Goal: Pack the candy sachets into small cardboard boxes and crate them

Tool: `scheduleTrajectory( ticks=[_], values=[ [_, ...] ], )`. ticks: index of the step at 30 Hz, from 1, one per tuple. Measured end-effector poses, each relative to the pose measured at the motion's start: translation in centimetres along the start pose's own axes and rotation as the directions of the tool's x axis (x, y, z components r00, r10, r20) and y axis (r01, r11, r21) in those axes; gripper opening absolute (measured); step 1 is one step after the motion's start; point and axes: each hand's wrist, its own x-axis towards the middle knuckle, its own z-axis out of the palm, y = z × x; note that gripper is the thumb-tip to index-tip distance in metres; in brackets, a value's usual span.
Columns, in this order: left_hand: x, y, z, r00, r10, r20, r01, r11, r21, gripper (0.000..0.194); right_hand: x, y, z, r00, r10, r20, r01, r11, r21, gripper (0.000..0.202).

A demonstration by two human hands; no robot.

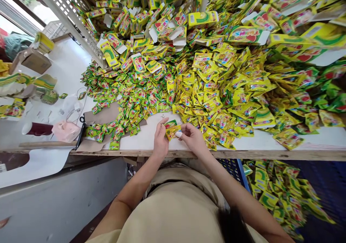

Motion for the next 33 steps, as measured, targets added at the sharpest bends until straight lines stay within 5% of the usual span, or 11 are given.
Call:
scheduleTrajectory(
  ticks=[9, 14, 23, 27, 30, 33],
  values=[
    [-1.9, -1.4, 0.7, 0.999, -0.005, -0.042, -0.003, 0.981, -0.195, 0.034, -1.1, -1.3, 1.0, 0.999, -0.034, -0.014, 0.032, 0.988, -0.152, 0.031],
    [-1.6, -1.5, 0.6, 0.996, -0.023, -0.082, 0.007, 0.981, -0.195, 0.036, -0.8, -1.1, 1.1, 0.961, -0.253, -0.108, 0.178, 0.871, -0.458, 0.03],
    [-1.2, -2.5, 0.6, 0.982, 0.125, -0.142, -0.126, 0.992, 0.003, 0.029, 0.0, -0.1, 0.7, 0.984, -0.119, 0.132, 0.138, 0.98, -0.143, 0.026],
    [-1.1, -2.5, 0.2, 0.986, 0.16, -0.055, -0.149, 0.974, 0.173, 0.033, 0.7, -0.5, 0.5, 0.972, -0.074, 0.221, 0.11, 0.982, -0.155, 0.034],
    [1.2, 0.2, 0.2, 0.931, 0.358, 0.069, -0.357, 0.854, 0.378, 0.043, 1.3, -0.5, -0.4, 0.967, -0.067, 0.244, 0.1, 0.987, -0.126, 0.03],
    [7.3, 4.7, 0.5, 0.832, 0.531, 0.163, -0.495, 0.574, 0.652, 0.048, 1.4, -0.3, -1.5, 0.959, -0.049, 0.28, 0.115, 0.968, -0.224, 0.023]
  ],
)
